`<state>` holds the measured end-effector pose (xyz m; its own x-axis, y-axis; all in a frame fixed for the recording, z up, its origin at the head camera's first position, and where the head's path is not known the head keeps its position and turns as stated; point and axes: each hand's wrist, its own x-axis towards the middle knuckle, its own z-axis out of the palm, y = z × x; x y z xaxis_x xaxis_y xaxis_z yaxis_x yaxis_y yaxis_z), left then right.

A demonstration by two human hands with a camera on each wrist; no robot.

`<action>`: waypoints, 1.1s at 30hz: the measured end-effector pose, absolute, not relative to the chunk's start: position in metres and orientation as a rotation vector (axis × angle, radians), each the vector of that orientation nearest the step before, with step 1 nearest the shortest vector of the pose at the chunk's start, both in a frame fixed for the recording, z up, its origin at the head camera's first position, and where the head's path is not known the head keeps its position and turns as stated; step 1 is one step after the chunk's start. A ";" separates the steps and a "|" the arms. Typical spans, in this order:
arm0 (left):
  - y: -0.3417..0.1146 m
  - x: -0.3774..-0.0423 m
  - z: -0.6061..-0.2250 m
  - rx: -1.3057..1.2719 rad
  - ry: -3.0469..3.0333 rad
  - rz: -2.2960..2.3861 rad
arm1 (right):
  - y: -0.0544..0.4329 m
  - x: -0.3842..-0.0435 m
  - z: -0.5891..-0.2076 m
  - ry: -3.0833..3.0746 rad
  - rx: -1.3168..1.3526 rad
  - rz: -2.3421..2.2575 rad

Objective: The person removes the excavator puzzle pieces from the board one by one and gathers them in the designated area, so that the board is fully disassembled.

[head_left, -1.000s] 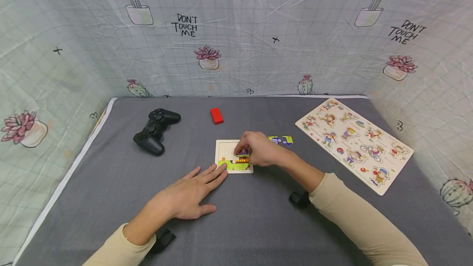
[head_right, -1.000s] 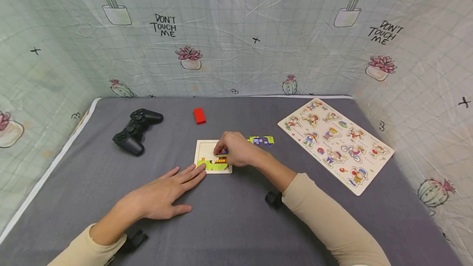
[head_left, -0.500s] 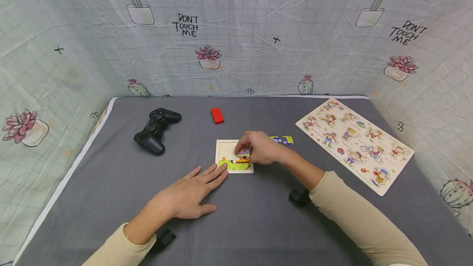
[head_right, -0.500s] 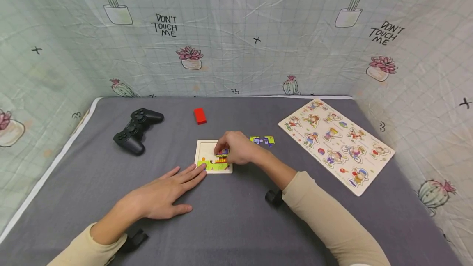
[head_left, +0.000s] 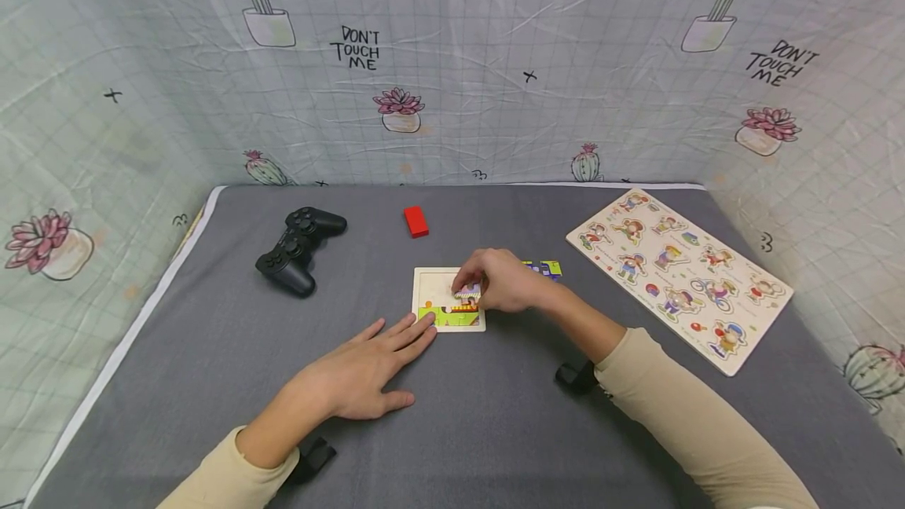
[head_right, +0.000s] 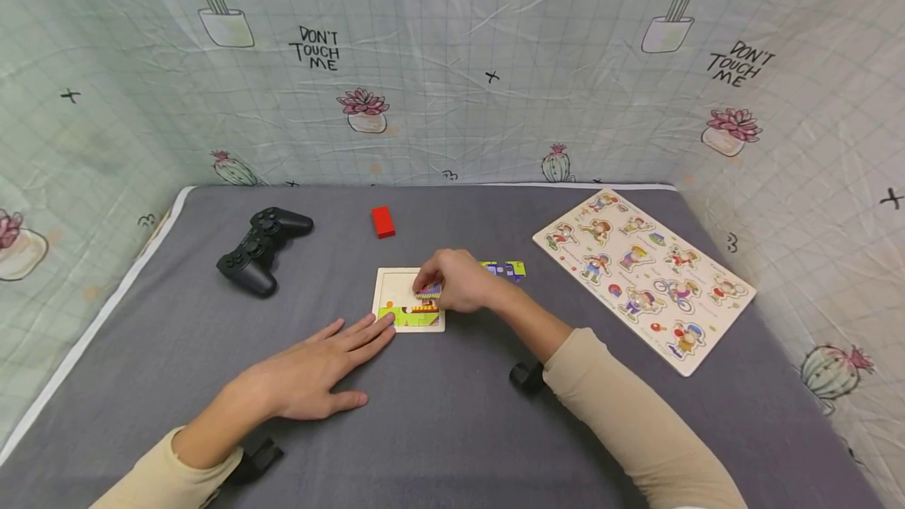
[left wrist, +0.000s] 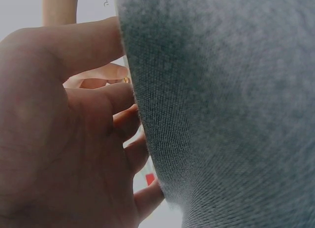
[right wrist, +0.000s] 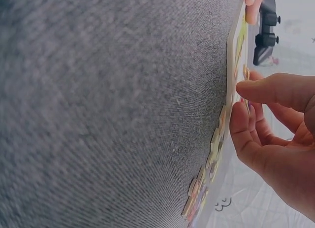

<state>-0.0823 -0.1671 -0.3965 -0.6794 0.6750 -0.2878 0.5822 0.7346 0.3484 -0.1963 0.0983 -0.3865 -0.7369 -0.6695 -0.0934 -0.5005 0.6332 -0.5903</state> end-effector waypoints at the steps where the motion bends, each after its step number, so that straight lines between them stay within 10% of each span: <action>1: -0.167 -0.082 -0.396 0.966 2.539 0.320 | 0.099 -0.196 -0.386 2.553 -0.941 -0.789; 33: -0.167 -0.082 -0.396 0.974 2.545 0.322 | 0.121 -0.196 -0.384 2.568 -0.906 -0.789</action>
<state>-0.0821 -0.1673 -0.3957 -0.6799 0.6782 -0.2789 0.5874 0.7314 0.3465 -0.1962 0.1214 -0.3839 -0.7539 -0.6495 -0.0993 -0.4816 0.6491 -0.5888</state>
